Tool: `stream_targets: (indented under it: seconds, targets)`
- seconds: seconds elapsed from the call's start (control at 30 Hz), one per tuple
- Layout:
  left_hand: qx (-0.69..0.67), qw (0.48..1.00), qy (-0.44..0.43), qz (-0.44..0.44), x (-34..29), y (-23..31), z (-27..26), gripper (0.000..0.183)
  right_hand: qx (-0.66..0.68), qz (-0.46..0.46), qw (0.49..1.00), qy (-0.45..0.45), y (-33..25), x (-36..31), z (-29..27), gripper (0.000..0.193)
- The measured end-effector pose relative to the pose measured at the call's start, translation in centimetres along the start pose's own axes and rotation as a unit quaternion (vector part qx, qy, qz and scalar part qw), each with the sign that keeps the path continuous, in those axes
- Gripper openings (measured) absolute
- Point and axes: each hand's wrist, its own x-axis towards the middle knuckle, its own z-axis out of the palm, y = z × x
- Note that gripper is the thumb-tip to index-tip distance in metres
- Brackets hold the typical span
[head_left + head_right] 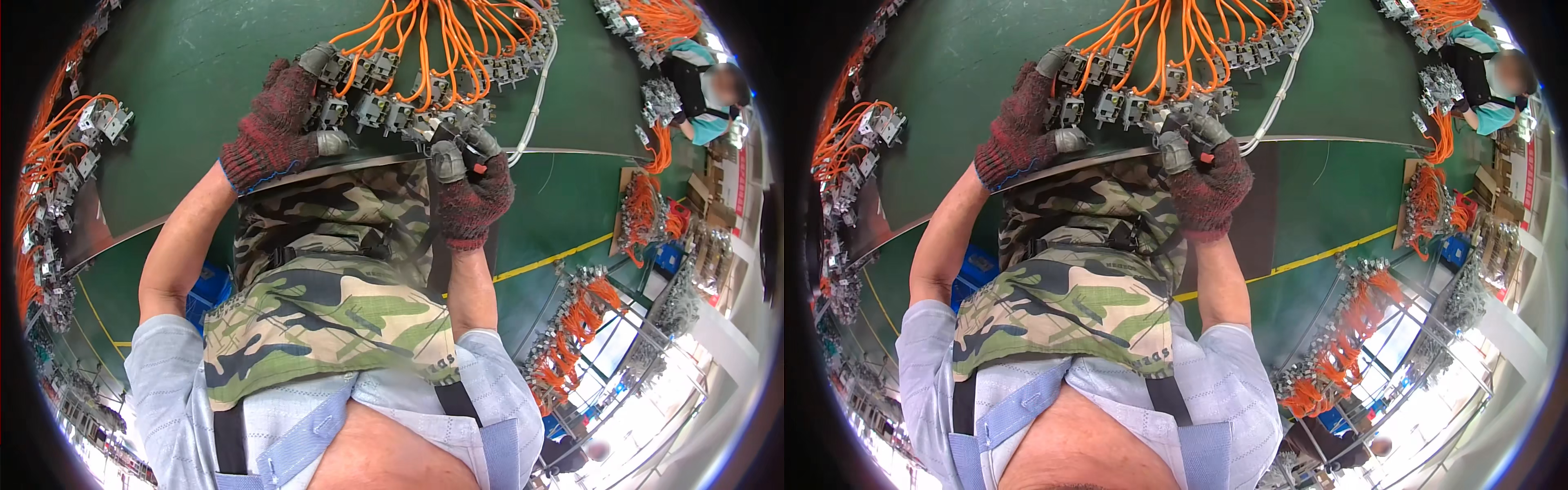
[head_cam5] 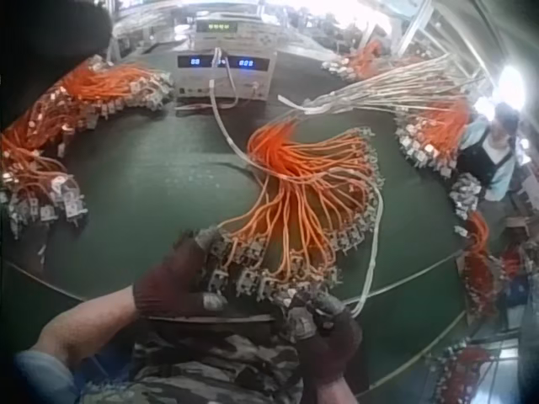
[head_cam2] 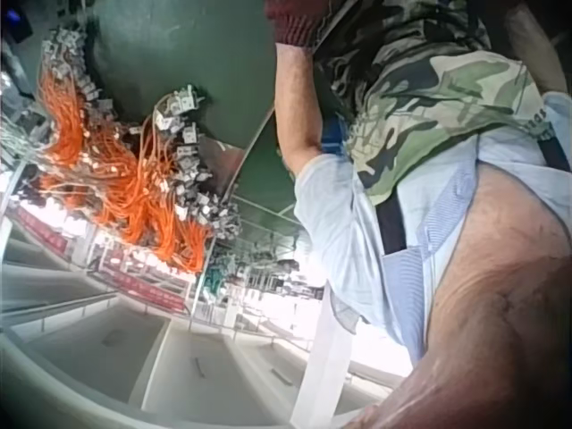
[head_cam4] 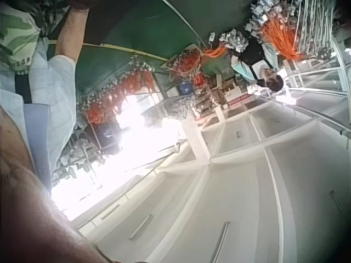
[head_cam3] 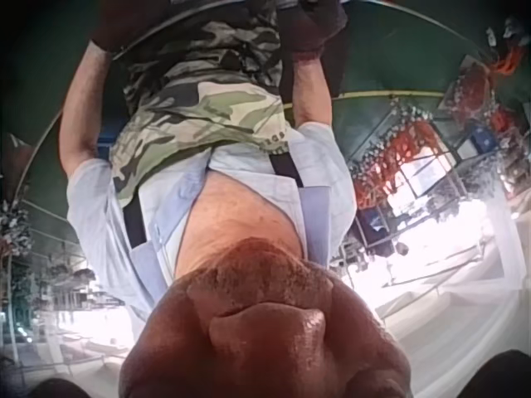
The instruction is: Manually sorting, bundling, and testing batches of orange electrical wire harness assemblies at a factory workstation.
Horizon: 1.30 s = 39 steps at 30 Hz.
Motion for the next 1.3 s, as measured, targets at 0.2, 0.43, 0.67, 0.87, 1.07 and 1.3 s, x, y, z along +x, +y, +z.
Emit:
stream_targets:
  seconds: [0.2, 0.43, 0.67, 0.87, 1.07, 1.3]
  targets:
    - [0.016, 0.996, 0.048, 0.074, 0.3, -0.4, 0.8, 0.110, -0.073, -0.055, 0.995, -0.035, 0.0, -0.3, 0.1, 0.036]
    - [-0.007, 0.997, 0.060, 0.051, 0.2, -0.2, 1.0, 0.106, -0.152, -0.140, 0.978, -0.039, 0.1, -0.1, 0.5, 0.033]
    - [-0.009, 0.995, 0.086, 0.057, 0.3, -0.2, 1.7, 0.100, -0.162, -0.146, 0.974, -0.063, -0.2, 0.3, 0.0, 0.034]
    - [-0.011, 0.996, 0.072, 0.049, 0.6, 3.5, 3.9, 0.099, -0.082, -0.067, 0.994, -0.042, -0.5, -0.5, -1.9, 0.034]
    - [0.094, 0.985, 0.112, 0.089, 1.2, 6.0, 7.3, 0.089, 0.055, -0.105, 0.992, 0.051, -4.1, 0.3, -4.4, 0.034]
    - [0.069, 0.988, 0.114, 0.080, 2.3, 7.2, 7.3, 0.084, 0.086, 0.033, 0.992, 0.088, -1.0, 0.8, -3.9, 0.032]
